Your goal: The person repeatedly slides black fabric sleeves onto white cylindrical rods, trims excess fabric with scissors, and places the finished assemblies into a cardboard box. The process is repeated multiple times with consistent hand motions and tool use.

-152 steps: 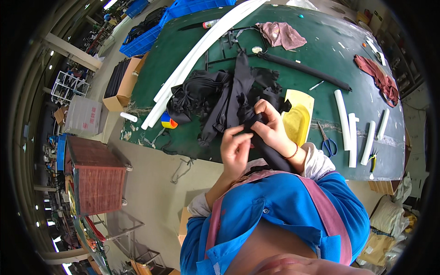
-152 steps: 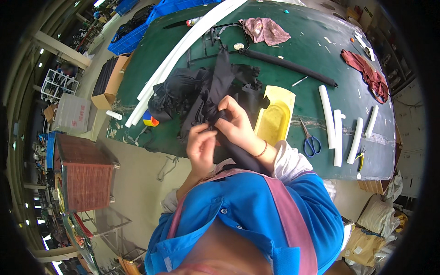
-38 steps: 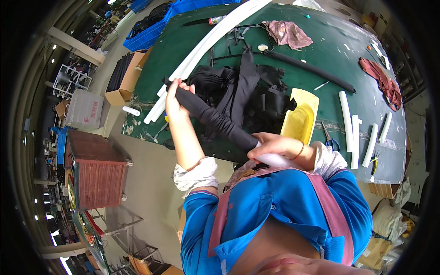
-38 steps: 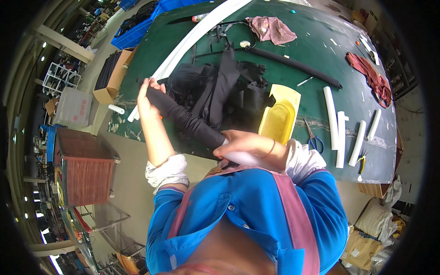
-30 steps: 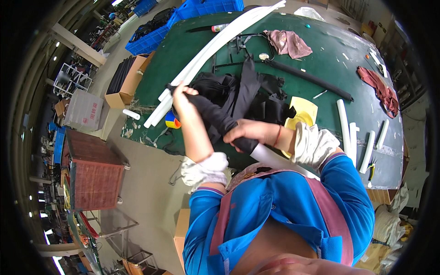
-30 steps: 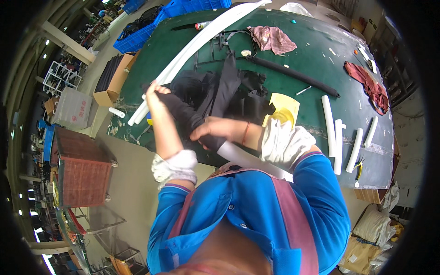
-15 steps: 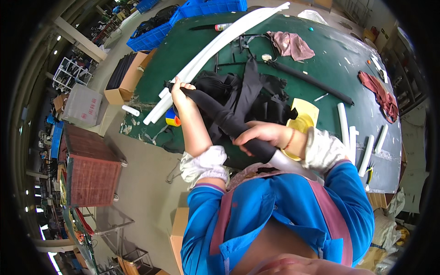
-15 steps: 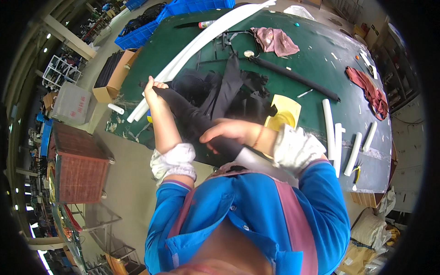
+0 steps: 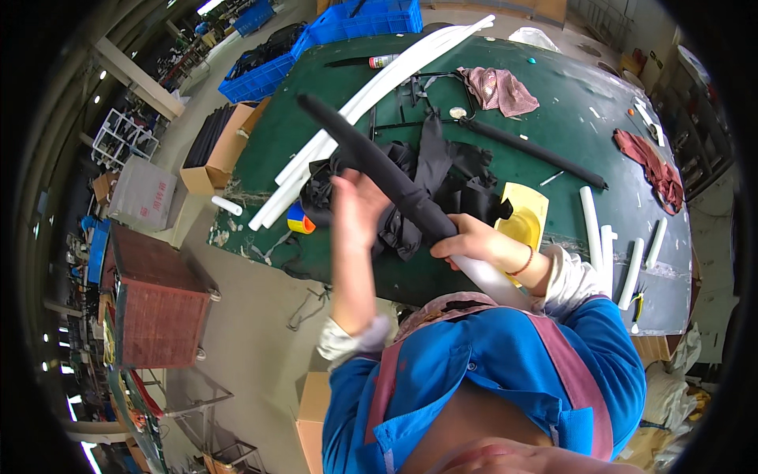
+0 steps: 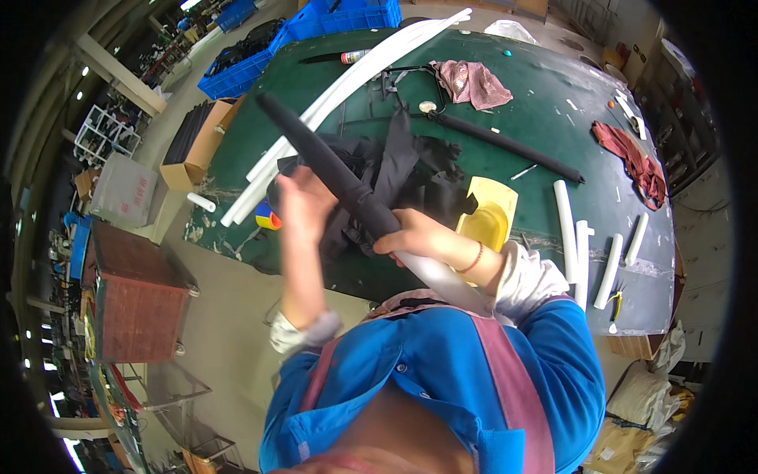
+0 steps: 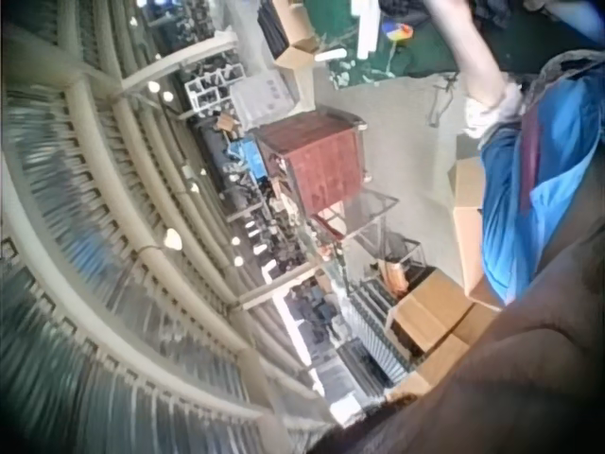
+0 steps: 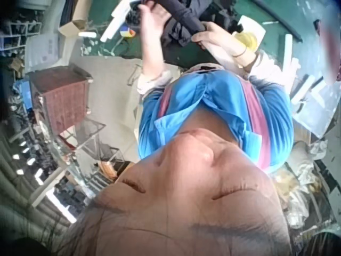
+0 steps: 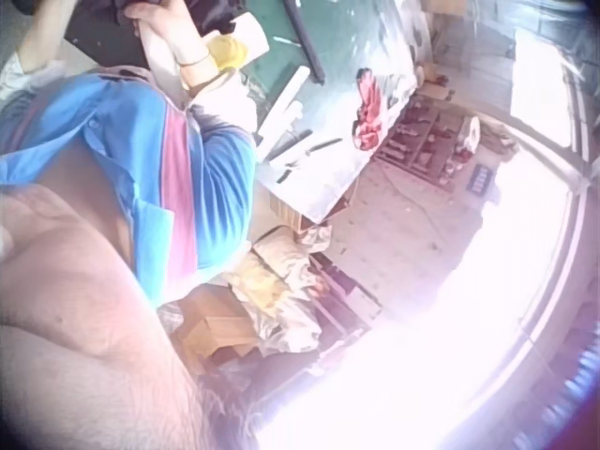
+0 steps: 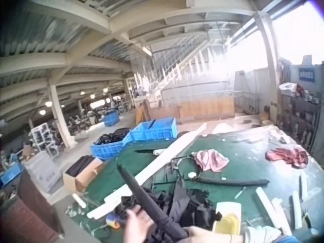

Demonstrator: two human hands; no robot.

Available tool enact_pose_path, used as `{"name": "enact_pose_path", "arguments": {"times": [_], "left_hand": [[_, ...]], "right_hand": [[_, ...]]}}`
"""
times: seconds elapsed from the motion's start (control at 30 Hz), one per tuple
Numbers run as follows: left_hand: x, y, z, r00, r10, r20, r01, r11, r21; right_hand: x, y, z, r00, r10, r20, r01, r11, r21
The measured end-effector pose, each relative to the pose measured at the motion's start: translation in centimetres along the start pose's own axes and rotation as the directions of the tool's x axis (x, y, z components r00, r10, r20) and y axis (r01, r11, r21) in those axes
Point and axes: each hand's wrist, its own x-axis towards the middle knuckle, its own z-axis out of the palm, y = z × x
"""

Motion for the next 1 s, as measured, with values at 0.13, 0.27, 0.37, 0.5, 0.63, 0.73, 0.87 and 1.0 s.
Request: {"name": "enact_pose_path", "arguments": {"times": [0.13, 0.27, 0.37, 0.5, 0.63, 0.73, 0.87, 1.0], "left_hand": [[-3.6, -5.1, 1.8, 0.992, -0.121, -0.032, 0.125, 0.979, 0.159], [1.3, -2.1, -1.9, 0.981, -0.04, -0.188, 0.042, 0.999, 0.007], [2.3, 1.0, -1.8, 0.963, -0.021, -0.269, 0.022, 1.0, -0.001], [2.7, 3.7, -2.1, 0.977, 0.016, -0.212, -0.031, 0.997, -0.068], [1.3, 4.2, -0.2, 0.995, 0.018, -0.098, -0.03, 0.993, -0.115], [-1.7, 0.5, 0.6, 0.948, -0.1, 0.301, 0.136, 0.986, -0.101], [-3.7, -3.4, 2.6, 0.984, -0.171, -0.044, 0.165, 0.98, -0.106], [-0.6, -2.3, 1.8, 0.968, -0.134, -0.212, 0.127, 0.991, -0.048]], "right_hand": [[4.1, 1.8, 1.0, 0.993, -0.113, 0.031, 0.116, 0.986, -0.117], [2.2, 1.5, 2.4, 0.998, -0.01, 0.059, 0.01, 1.0, -0.004], [0.8, 0.4, 2.4, 0.995, 0.014, 0.101, -0.021, 0.998, 0.067], [0.2, 0.4, 2.3, 0.993, 0.006, 0.122, -0.015, 0.997, 0.071], [0.2, 0.6, 2.0, 0.991, 0.005, 0.137, -0.021, 0.993, 0.119], [1.6, 2.0, 1.4, 0.982, -0.012, 0.189, -0.043, 0.957, 0.288], [2.1, 2.5, 1.2, 0.955, -0.044, 0.293, -0.115, 0.857, 0.503], [2.0, 3.4, 2.2, 0.959, -0.05, 0.28, -0.108, 0.847, 0.521]]}}
